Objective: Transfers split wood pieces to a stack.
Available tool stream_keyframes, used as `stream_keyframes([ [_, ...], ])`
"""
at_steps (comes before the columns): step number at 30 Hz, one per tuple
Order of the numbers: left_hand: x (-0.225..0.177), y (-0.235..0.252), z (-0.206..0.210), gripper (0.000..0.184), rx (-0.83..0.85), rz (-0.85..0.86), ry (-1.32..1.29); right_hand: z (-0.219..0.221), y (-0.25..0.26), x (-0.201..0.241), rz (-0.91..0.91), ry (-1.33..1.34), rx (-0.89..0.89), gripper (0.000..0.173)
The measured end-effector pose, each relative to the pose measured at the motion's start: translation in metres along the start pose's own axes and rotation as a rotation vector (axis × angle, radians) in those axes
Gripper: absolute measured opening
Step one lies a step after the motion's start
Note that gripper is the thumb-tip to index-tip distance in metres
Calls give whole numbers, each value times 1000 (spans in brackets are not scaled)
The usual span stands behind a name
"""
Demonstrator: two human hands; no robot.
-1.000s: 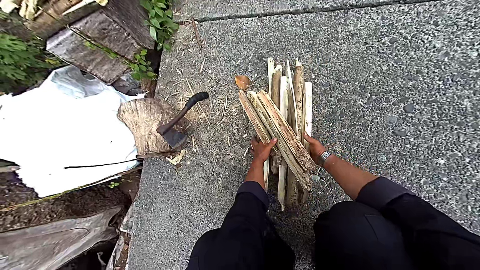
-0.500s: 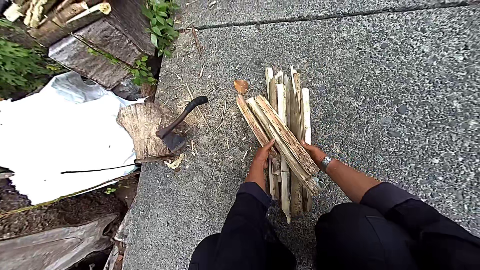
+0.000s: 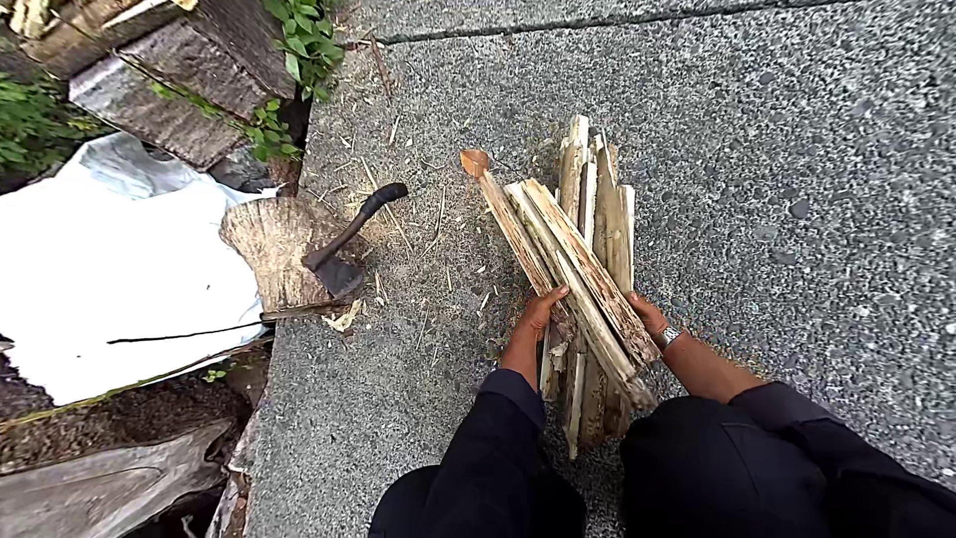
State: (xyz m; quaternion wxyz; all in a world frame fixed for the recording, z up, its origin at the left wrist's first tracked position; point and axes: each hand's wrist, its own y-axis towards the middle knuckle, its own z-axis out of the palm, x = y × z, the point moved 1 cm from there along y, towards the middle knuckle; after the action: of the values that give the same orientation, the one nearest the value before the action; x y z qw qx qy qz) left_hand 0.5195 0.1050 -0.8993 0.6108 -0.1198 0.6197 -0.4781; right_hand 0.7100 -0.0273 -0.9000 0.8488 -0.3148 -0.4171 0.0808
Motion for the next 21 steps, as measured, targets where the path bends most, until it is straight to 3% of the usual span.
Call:
stream_keyframes([
  [3,0,-2,-6,41,76,-32,-120,7,-7,-8,81,69,8,59],
  [6,-21,-8,-7,29,38,-42,-56,4,-4,-9,59,93,70,45],
  [8,-35,-8,-18,46,-88,-29,133,4,-4,-10,117,86,5,46],
  [9,-41,-5,-28,66,-156,-15,269,1,-2,-13,145,77,-50,51],
  [11,-60,-2,-42,102,-248,-38,581,-5,7,-18,139,-2,-165,68],
  [12,-68,-2,-44,109,-252,-42,651,-7,10,-16,119,-85,-211,77],
  [15,-62,-4,-35,85,-202,5,405,4,10,0,82,-355,-291,110],
  [16,-55,-1,-28,87,-233,21,371,7,12,4,82,-412,-303,116],
  [19,-32,9,-11,123,-459,41,712,6,17,3,109,-341,-269,108],
  [21,-18,16,-9,127,-529,86,760,-1,22,-1,135,-175,-250,90],
])
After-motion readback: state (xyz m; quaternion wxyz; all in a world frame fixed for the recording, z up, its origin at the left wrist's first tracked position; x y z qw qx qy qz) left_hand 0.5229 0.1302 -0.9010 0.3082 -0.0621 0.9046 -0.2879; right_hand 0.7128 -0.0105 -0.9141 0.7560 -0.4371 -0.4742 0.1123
